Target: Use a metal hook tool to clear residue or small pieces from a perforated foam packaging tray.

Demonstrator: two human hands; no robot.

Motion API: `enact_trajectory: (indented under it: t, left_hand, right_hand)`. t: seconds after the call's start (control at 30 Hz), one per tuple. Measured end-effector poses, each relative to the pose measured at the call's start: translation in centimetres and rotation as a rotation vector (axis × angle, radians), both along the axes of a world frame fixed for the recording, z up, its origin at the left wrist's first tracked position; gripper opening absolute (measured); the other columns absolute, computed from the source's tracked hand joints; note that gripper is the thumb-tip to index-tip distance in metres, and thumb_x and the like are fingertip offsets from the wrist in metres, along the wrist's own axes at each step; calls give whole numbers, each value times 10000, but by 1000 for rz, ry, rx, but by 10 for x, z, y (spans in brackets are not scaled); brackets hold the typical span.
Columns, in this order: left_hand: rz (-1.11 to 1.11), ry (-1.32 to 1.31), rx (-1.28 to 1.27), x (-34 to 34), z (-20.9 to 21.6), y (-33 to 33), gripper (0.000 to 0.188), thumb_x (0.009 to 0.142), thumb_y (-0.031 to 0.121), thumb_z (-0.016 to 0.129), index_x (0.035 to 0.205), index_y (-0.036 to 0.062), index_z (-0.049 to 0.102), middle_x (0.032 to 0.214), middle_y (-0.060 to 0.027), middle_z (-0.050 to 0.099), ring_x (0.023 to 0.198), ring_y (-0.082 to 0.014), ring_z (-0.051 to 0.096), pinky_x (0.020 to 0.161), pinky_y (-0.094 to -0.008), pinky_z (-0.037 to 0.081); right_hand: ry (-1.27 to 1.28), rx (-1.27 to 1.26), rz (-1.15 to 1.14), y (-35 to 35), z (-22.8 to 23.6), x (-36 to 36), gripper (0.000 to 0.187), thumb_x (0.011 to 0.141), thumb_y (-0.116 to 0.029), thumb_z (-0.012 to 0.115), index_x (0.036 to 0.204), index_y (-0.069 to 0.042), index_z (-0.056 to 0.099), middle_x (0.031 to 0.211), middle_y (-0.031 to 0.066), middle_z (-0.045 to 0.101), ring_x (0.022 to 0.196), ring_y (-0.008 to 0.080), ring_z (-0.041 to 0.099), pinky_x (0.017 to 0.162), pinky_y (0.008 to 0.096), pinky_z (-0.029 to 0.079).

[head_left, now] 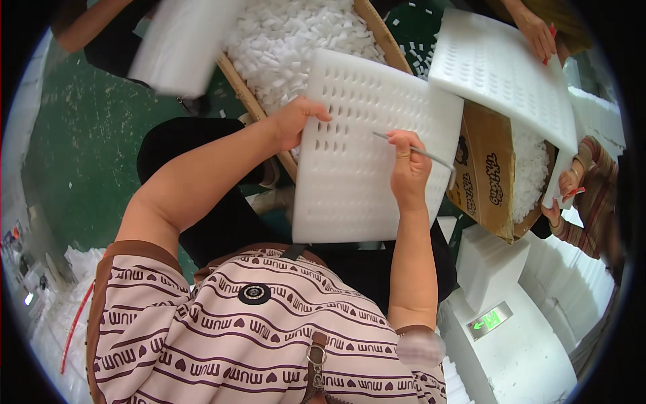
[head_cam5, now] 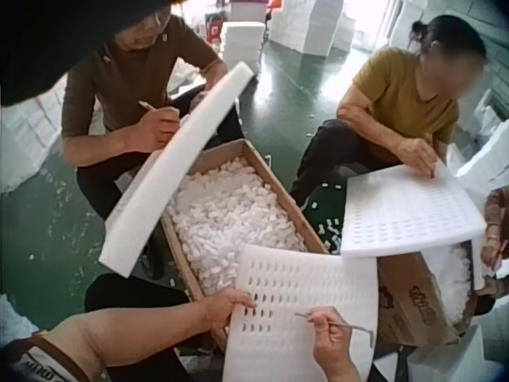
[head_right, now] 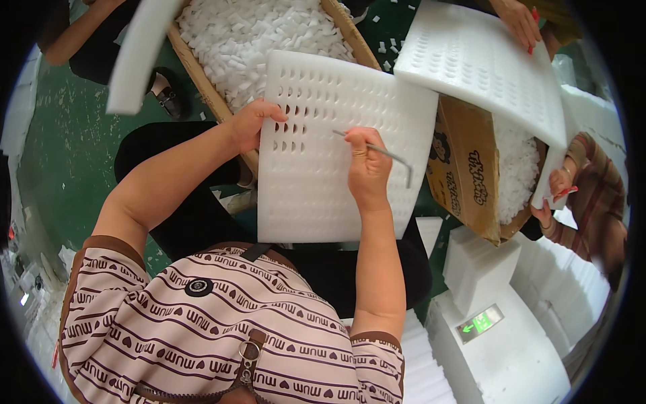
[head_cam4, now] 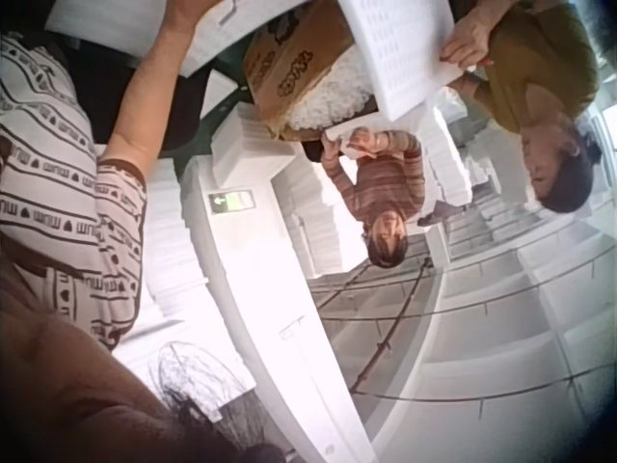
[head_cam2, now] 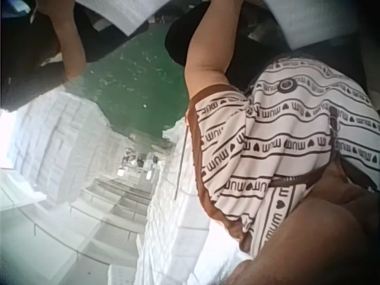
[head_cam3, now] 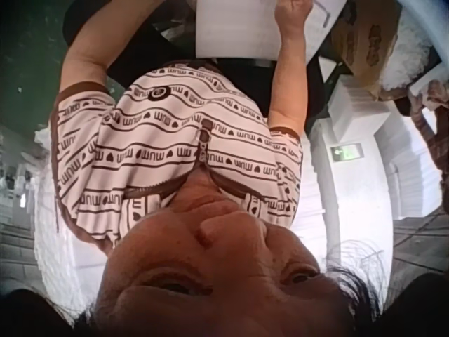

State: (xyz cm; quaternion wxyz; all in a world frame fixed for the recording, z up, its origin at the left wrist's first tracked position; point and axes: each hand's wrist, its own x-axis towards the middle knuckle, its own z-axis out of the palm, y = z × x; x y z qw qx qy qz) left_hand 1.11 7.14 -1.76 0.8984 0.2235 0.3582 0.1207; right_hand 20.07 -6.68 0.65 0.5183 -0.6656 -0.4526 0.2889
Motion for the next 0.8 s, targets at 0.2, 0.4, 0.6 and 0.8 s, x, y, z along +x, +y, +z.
enact_trajectory:
  t: [0.2, 0.4, 0.6, 0.8]
  left_hand:
    - [-1, 26, 10, 1, 0, -4, 458, 695, 24, 509, 1146, -16, 578, 1024, -143, 665, 815, -222, 651, 717, -308, 523]
    - [12, 62, -28, 1, 6, -3, 472, 702, 31, 504, 1166, -16, 570, 1053, -141, 658, 852, -227, 649, 748, -308, 519]
    - [-19, -21, -26, 1, 3, -2, 488, 704, 39, 507, 1186, -19, 558, 1077, -142, 653, 878, -231, 648, 777, -313, 515]
    - [-9, 41, -12, 1, -3, -4, 492, 705, 41, 510, 1192, -22, 552, 1073, -143, 655, 883, -231, 649, 780, -317, 517]
  right_hand:
    - [-209, -15, 70, -2, -15, -4, 125, 945, -87, 540, 859, -25, 607, 952, 65, 634, 881, 176, 557, 833, 272, 437]
    - [200, -40, -30, -4, 3, -4, 75, 911, -48, 569, 852, -27, 610, 929, 67, 628, 866, 176, 550, 827, 275, 435]
    - [-518, 44, 161, 1, -13, -5, 74, 909, -60, 574, 853, -28, 609, 921, 60, 626, 851, 176, 546, 825, 278, 433]
    - [-125, 39, 29, -3, -17, -7, 65, 901, -68, 584, 854, -32, 609, 915, 49, 613, 845, 178, 536, 823, 277, 429]
